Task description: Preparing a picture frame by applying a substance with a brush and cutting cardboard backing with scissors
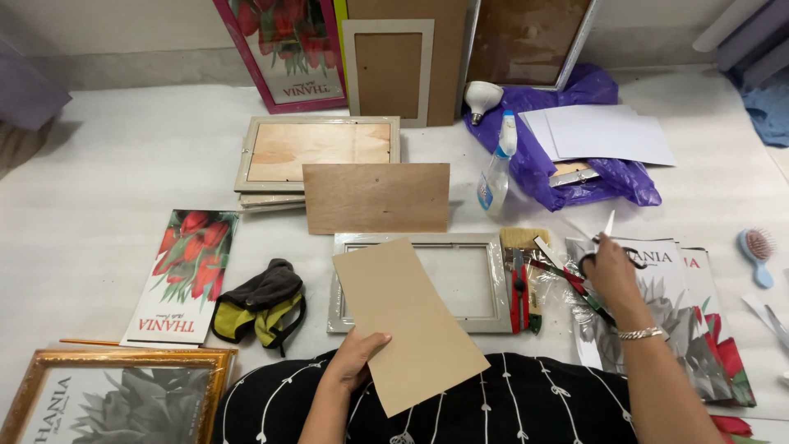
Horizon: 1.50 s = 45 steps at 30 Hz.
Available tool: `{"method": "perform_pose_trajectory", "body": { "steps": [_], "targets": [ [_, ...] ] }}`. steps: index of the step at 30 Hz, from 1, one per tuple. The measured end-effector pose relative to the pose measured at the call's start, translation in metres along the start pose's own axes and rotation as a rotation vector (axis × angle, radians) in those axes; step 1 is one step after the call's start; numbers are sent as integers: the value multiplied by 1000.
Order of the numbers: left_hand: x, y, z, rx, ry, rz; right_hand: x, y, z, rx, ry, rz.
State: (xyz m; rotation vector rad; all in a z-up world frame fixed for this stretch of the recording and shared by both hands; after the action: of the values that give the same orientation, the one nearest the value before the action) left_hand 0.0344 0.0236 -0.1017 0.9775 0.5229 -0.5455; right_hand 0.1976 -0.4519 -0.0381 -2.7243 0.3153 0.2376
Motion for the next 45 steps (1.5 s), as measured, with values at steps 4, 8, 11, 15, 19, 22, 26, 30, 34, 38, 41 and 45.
{"method": "perform_pose_trajectory", "body": {
  "steps": [4,8,11,15,19,22,26,30,34,38,41,45],
  "targets": [
    [1,-2,2,9,0,-14,3,41,45,-154,-10,16],
    [2,-2,6,82,22,-2,-3,31,37,-130,245,-121],
    [1,-1,7,109,51,-6,-8,5,26,-61,300,-177],
    [4,-3,8,137,55,-2,-23,-20,25,-23,335,-235],
    [-1,1,13,147,61,-32,-47,-37,-3,-193,230,-60],
    [2,-2,10,151,59,-30,-53,-19,3,-205,-29,124],
    [4,-4,8,188,63,-44,-47,9,28,173,-171,177],
    [2,-2,10,181,50,-9,-30,35,49,668,-253,222],
    [3,-5,9,170,53,-10,-12,56,69,675,-261,281],
    [1,-3,10,177,66,-10,-2,52,78,490,-237,255],
    [2,-4,10,184,56,-9,0,50,88,362,-247,249],
    [6,-5,8,188,31,12,17,81,104,51,-70,280]
  ]
}}
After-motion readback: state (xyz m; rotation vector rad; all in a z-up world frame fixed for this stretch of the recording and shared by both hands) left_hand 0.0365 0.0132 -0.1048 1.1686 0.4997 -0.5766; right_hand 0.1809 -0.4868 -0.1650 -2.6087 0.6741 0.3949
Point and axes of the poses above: each hand's wrist, its own x-axis towards the middle knuckle, its own z-axis out of the palm, y = z × x, the point moved 4 cm from there along x, towards the middle knuckle, and after that the axes turned 6 degrees about -y, right-handed, at the moved point
